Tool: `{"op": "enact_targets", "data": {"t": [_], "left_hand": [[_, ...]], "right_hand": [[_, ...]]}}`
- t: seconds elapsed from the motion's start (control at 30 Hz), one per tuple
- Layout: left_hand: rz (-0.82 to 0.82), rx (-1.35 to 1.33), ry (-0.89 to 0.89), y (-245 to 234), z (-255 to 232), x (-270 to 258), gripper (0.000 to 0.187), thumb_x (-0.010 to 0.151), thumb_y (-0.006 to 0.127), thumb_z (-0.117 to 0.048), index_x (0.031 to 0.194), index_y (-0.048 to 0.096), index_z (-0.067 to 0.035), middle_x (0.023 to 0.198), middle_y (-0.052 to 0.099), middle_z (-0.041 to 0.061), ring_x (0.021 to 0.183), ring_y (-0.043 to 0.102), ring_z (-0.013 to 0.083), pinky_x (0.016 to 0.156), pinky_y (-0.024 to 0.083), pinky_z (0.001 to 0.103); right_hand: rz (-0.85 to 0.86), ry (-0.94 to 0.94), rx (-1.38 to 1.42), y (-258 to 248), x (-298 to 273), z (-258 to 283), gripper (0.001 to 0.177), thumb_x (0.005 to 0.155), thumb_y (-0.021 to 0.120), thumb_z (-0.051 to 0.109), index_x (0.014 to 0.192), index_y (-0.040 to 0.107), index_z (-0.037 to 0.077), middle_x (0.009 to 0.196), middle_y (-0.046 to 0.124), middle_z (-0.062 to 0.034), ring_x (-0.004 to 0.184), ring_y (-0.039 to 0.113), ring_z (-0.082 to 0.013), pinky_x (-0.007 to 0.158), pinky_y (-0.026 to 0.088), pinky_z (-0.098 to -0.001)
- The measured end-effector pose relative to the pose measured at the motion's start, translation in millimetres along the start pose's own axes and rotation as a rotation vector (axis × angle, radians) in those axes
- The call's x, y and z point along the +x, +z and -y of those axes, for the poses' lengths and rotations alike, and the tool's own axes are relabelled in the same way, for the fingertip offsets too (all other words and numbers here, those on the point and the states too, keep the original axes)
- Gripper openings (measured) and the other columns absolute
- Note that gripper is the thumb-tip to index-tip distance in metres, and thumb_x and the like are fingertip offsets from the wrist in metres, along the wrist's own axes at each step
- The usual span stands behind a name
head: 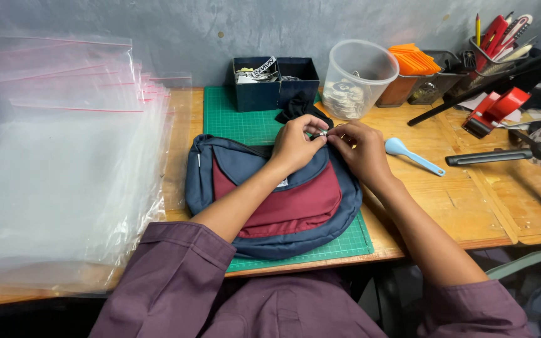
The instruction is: The person places a small decorative item onto a small bag, then inserts the bag into a clear plastic bag. They seal the plastic bag and place a label on it.
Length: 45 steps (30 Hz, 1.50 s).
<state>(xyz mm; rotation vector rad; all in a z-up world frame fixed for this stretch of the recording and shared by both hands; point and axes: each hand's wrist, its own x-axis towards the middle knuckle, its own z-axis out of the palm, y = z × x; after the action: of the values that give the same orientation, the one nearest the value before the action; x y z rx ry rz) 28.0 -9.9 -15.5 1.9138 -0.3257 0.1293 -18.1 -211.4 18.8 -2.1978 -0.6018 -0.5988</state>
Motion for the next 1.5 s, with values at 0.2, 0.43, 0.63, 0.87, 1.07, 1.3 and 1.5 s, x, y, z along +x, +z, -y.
{"op": "enact_targets", "data": {"t": [0.2, 0.43, 0.63, 0.87, 1.07, 1.3, 1.5], "left_hand": [[-0.091, -0.031, 0.054, -12, -19, -16, 0.026, 0.088, 0.083, -0.023, 0.113, 0.078, -0.030, 0.101, 0.088, -0.008, 0.080, 0.072, 0.0120, 0.077, 0.057, 0.028], [-0.204, -0.042, 0.159, -16, -28, -19, 0.026, 0.089, 0.081, -0.019, 0.112, 0.073, -0.027, 0.097, 0.086, -0.007, 0.079, 0.067, 0.0145, 0.076, 0.056, 0.031], [-0.367, -0.160, 0.317, -14, -37, -23, 0.026, 0.089, 0.077, -0.008, 0.112, 0.070, -0.020, 0.092, 0.083, 0.001, 0.071, 0.065, 0.0158, 0.072, 0.057, 0.032], [-0.475, -0.129, 0.594, -18, -58, -35, 0.028, 0.090, 0.080, -0.005, 0.111, 0.074, -0.022, 0.092, 0.082, -0.002, 0.068, 0.066, 0.0163, 0.073, 0.059, 0.032], [-0.581, -0.099, 0.753, -20, -68, -39, 0.021, 0.094, 0.082, -0.004, 0.107, 0.076, -0.020, 0.097, 0.082, -0.005, 0.063, 0.066, 0.0152, 0.073, 0.059, 0.033], [-0.598, -0.104, 0.863, -19, -78, -46, 0.019, 0.094, 0.084, -0.003, 0.104, 0.078, -0.017, 0.098, 0.081, -0.005, 0.059, 0.064, 0.0176, 0.071, 0.056, 0.033], [-0.531, -0.087, 0.839, -12, -81, -49, 0.024, 0.095, 0.087, -0.008, 0.115, 0.079, -0.016, 0.106, 0.084, -0.001, 0.065, 0.068, 0.0205, 0.073, 0.058, 0.035]], "right_hand": [[-0.022, 0.040, 0.027, 0, 0, 9, 0.014, 0.100, 0.089, 0.005, 0.113, 0.089, 0.009, 0.094, 0.079, -0.0128, 0.081, 0.078, -0.0250, 0.074, 0.065, -0.0347], [-0.025, 0.022, 0.004, 2, 0, 5, 0.013, 0.101, 0.088, 0.007, 0.114, 0.089, 0.010, 0.092, 0.078, -0.0125, 0.078, 0.078, -0.0247, 0.071, 0.064, -0.0361], [-0.130, 0.017, 0.020, 4, 1, 0, 0.025, 0.107, 0.078, -0.004, 0.124, 0.088, 0.011, 0.098, 0.082, -0.0108, 0.077, 0.078, -0.0248, 0.069, 0.065, -0.0335], [-0.249, -0.075, 0.207, 0, 3, 22, 0.025, 0.112, 0.073, -0.009, 0.133, 0.083, 0.001, 0.112, 0.081, -0.0154, 0.078, 0.077, -0.0218, 0.069, 0.066, -0.0331], [-0.279, -0.147, 0.298, -1, 4, 33, 0.022, 0.111, 0.074, -0.012, 0.127, 0.085, -0.001, 0.112, 0.081, -0.0156, 0.076, 0.077, -0.0207, 0.070, 0.068, -0.0338], [-0.323, -0.296, 0.115, -3, 3, 50, 0.023, 0.102, 0.089, -0.003, 0.124, 0.089, 0.005, 0.108, 0.083, -0.0104, 0.076, 0.077, -0.0204, 0.072, 0.064, -0.0357], [-0.332, -0.297, 0.096, 2, -1, 45, 0.017, 0.101, 0.087, -0.006, 0.115, 0.088, 0.002, 0.099, 0.084, -0.0153, 0.076, 0.080, -0.0321, 0.072, 0.065, -0.0422]]}}
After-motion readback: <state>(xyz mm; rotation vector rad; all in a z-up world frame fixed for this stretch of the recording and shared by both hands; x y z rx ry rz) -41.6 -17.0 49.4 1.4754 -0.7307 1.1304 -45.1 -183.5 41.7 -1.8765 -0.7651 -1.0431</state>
